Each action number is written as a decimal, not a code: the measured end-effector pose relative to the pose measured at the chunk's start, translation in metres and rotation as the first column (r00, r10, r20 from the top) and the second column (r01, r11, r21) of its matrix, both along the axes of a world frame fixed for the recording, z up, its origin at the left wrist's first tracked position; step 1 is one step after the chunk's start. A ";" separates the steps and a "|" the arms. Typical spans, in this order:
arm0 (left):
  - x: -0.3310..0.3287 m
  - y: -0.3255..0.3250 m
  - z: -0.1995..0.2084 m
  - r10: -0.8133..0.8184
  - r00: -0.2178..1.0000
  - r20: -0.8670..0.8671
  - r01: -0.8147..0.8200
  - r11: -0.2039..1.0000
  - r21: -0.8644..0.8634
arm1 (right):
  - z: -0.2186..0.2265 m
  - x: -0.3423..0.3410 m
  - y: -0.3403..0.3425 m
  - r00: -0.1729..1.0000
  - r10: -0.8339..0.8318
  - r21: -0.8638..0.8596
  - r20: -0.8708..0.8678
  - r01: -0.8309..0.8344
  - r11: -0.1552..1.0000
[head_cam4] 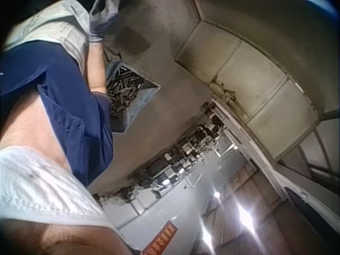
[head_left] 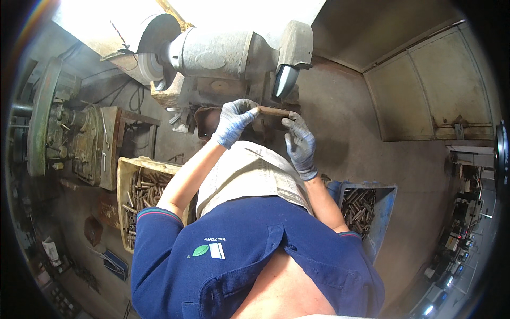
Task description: The person picks up metal parts from a bin and grinds them using a bench grinder, rotating each part to treat different sides.
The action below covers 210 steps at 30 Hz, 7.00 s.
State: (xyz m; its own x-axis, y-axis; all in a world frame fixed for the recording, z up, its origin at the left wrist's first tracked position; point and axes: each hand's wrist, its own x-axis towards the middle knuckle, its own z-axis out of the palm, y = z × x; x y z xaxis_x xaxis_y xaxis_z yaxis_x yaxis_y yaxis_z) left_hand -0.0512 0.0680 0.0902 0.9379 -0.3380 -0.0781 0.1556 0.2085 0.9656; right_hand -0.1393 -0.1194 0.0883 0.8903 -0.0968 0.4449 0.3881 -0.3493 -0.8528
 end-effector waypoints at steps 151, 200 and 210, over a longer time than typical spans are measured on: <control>-0.017 -0.057 -0.008 -0.457 0.868 0.191 0.363 0.849 0.383 | 0.015 -0.111 -0.058 0.890 -0.395 -0.352 0.228 0.453 0.819; -0.238 0.372 -0.080 0.731 0.665 -0.154 0.174 0.048 0.984 | -0.089 0.000 0.067 0.529 0.449 -0.042 -0.720 -0.680 0.732; -0.239 0.359 -0.080 0.473 0.879 -0.054 0.116 -0.103 0.988 | -0.076 -0.021 0.049 0.528 0.402 0.058 -0.748 -0.551 0.832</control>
State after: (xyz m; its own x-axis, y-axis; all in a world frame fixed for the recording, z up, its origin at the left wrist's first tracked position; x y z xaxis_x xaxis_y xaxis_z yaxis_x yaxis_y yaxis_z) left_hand -0.2898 0.4275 0.0101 0.7494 0.5471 -0.3728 0.6071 -0.7926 0.0571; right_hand -0.1603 -0.0707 0.0128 0.8111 0.4471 -0.3772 -0.1532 -0.4599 -0.8747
